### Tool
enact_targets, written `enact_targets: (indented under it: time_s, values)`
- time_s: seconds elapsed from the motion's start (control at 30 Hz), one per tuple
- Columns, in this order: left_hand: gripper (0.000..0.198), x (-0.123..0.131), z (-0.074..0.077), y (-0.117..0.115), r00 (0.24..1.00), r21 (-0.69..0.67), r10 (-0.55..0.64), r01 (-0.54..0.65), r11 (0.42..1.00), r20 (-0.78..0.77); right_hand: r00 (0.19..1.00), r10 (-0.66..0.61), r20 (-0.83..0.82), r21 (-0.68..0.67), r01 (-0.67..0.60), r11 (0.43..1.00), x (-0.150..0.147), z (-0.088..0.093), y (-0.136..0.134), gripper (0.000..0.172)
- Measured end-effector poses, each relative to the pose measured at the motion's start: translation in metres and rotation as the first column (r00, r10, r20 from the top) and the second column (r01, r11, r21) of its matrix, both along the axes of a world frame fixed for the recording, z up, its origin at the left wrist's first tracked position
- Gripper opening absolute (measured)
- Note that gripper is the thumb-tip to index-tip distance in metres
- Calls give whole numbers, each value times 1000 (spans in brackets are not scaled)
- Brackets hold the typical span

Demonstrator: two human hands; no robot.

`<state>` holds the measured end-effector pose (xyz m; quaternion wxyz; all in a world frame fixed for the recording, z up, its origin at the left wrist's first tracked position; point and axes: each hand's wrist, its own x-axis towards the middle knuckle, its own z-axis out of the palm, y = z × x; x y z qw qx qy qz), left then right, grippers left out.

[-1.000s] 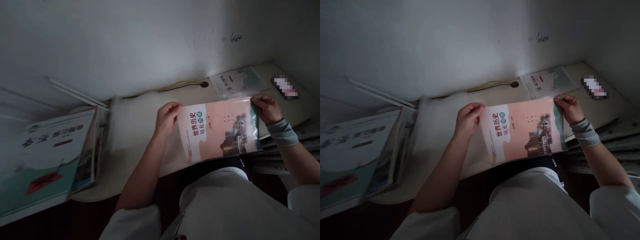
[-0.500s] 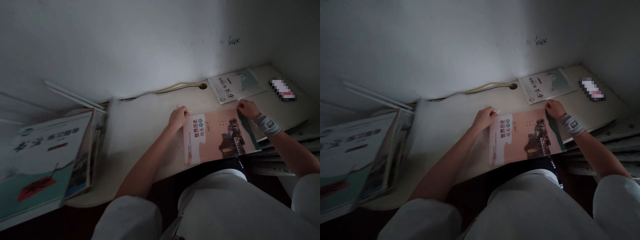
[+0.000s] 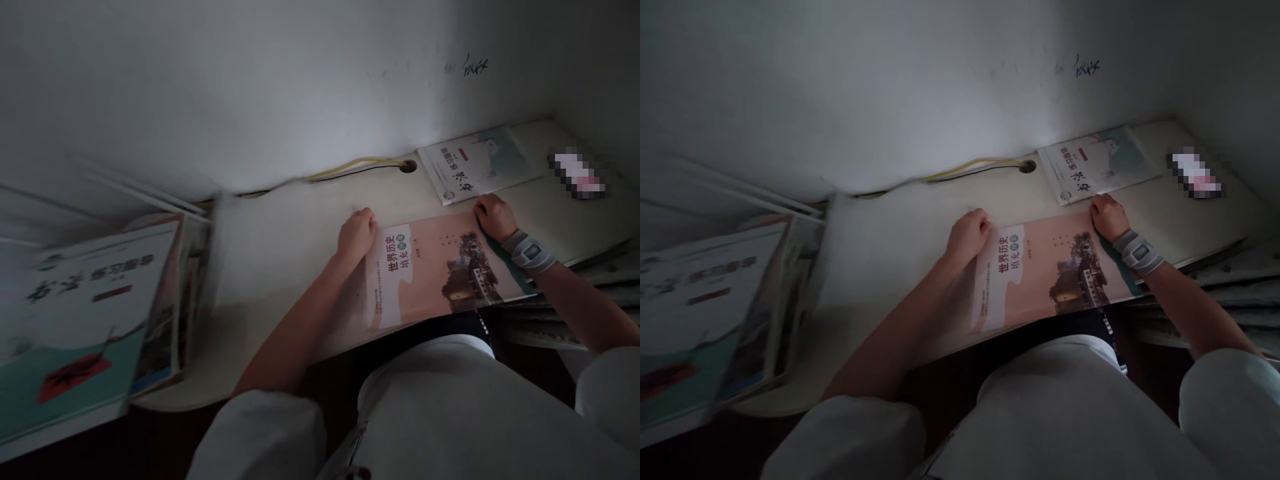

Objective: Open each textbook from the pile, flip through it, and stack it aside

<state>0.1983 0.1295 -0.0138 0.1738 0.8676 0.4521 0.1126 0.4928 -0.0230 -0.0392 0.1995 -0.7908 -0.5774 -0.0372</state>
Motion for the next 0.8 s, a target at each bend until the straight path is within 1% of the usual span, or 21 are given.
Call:
enact_targets:
  time_s: [0.03, 0.07, 0.1, 0.13, 0.17, 0.2, 0.23, 0.27, 0.3, 0.37, 0.43, 0.5, 0.63, 0.8]
  values:
    - [27, -1, 4, -8, 1000, 42, -22, 23, 999, -3, 1000, 4, -1, 5, -4, 1000, 0, -1, 0, 17]
    - [34, -1, 8, -19, 997, 81, -75, 75, 994, -2, 1000, 6, 0, 9, -6, 1000, 1, -2, 0, 17]
    - [41, -2, 11, -33, 986, 111, -164, 164, 980, -5, 1000, 5, 1, 13, -5, 1000, 1, -3, 0, 17]
    - [46, -2, 14, -50, 959, 125, -282, 281, 952, -9, 1000, 2, 2, 17, -2, 1000, 2, -4, 1, 17]
    - [51, -3, 16, -68, 906, 110, -424, 423, 899, -21, 1000, -1, 3, 20, 1, 1000, 2, -4, 1, 17]
    - [57, -3, 16, -87, 829, 79, -558, 560, 825, -46, 1000, -2, 4, 21, 2, 1000, 2, -5, 1, 17]
    - [63, -3, 14, -104, 763, 55, -642, 645, 762, -74, 1000, -3, 4, 21, 3, 1000, 3, -5, 2, 16]
    - [69, -3, 11, -120, 724, 35, -682, 688, 725, -101, 1000, -2, 5, 19, 2, 1000, 2, -4, 2, 15]
    - [72, -3, 7, -132, 706, 22, -696, 704, 710, -130, 1000, 2, 5, 13, -2, 1000, 2, -4, 1, 15]
    - [76, -1, -3, -147, 716, 32, -676, 690, 723, -175, 1000, 12, 8, 1, -12, 1000, 1, -3, 0, 14]
    - [77, 0, -12, -150, 735, 73, -651, 672, 737, -191, 1000, 22, 13, -6, -21, 1000, 1, -2, -3, 14]
    - [76, 2, -18, -146, 739, 112, -648, 671, 733, -182, 1000, 19, 18, -4, -19, 1000, 2, -2, -4, 14]
    - [73, 8, -20, -140, 750, 141, -638, 660, 738, -174, 1000, -13, 28, 0, 13, 1000, 9, -5, 1, 16]
    - [73, 11, -19, -147, 785, 184, -595, 619, 764, -170, 999, -44, 10, -35, 44, 998, 15, -7, 13, 16]
